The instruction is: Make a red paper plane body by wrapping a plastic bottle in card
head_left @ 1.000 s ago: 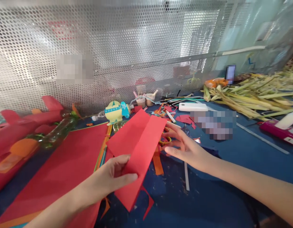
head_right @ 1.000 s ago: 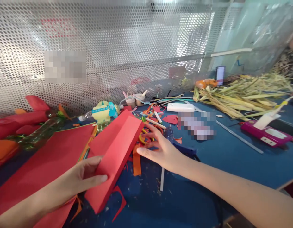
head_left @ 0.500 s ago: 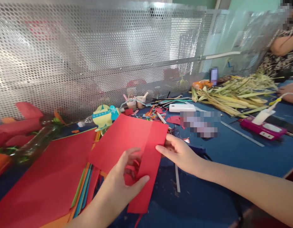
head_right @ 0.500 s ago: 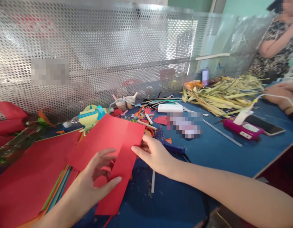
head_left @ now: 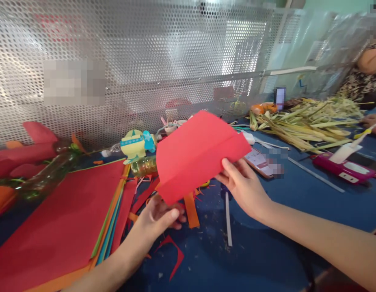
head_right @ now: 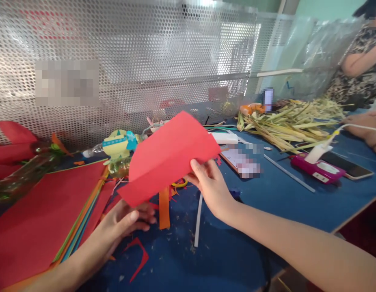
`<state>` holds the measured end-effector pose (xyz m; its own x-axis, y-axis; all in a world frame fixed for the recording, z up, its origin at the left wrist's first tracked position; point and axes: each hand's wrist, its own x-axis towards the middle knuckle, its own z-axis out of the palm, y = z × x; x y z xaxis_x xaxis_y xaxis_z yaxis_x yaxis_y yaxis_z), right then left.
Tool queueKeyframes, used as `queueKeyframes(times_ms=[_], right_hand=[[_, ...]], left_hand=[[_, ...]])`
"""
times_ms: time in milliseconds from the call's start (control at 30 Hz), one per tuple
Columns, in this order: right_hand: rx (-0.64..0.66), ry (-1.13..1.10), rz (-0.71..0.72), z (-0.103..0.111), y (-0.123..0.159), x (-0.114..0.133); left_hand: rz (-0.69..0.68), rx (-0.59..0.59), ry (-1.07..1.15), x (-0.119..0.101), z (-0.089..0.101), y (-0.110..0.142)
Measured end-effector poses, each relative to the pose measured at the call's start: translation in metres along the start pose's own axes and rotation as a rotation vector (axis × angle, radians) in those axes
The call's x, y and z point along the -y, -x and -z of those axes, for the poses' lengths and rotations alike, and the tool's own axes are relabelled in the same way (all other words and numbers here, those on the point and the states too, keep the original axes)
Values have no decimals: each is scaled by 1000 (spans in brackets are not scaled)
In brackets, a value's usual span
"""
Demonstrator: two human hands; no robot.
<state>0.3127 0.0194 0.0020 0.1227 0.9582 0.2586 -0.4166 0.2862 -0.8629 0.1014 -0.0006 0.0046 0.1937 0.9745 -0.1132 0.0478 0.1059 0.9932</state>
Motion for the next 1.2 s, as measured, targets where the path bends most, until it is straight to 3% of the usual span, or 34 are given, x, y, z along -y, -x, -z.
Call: queueKeyframes(times_ms=[100, 200, 300, 433, 533, 733, 1067, 1200], right_hand=[[53, 6, -180, -1, 6, -4], [124, 37, -298, -2, 10, -5], [299, 114, -411, -4, 12, -7], [439, 180, -443, -5, 15, -10], [430, 250, -394, -4, 16, -12], [398, 336, -334, -4, 17, -10], [211, 438, -239, -2, 10, -3], [157, 352, -205, 1, 4, -3]], left_hand=[[119, 105, 122, -2, 0, 0], [186, 73, 167, 2, 1, -1], [171, 42, 163, 9, 1, -1], [122, 155, 122, 17, -1, -1], [110, 204, 78, 19, -2, 0], [144, 153, 61, 13, -5, 3], [146, 106, 58, 14, -5, 4], [138, 84, 32, 16, -4, 2]])
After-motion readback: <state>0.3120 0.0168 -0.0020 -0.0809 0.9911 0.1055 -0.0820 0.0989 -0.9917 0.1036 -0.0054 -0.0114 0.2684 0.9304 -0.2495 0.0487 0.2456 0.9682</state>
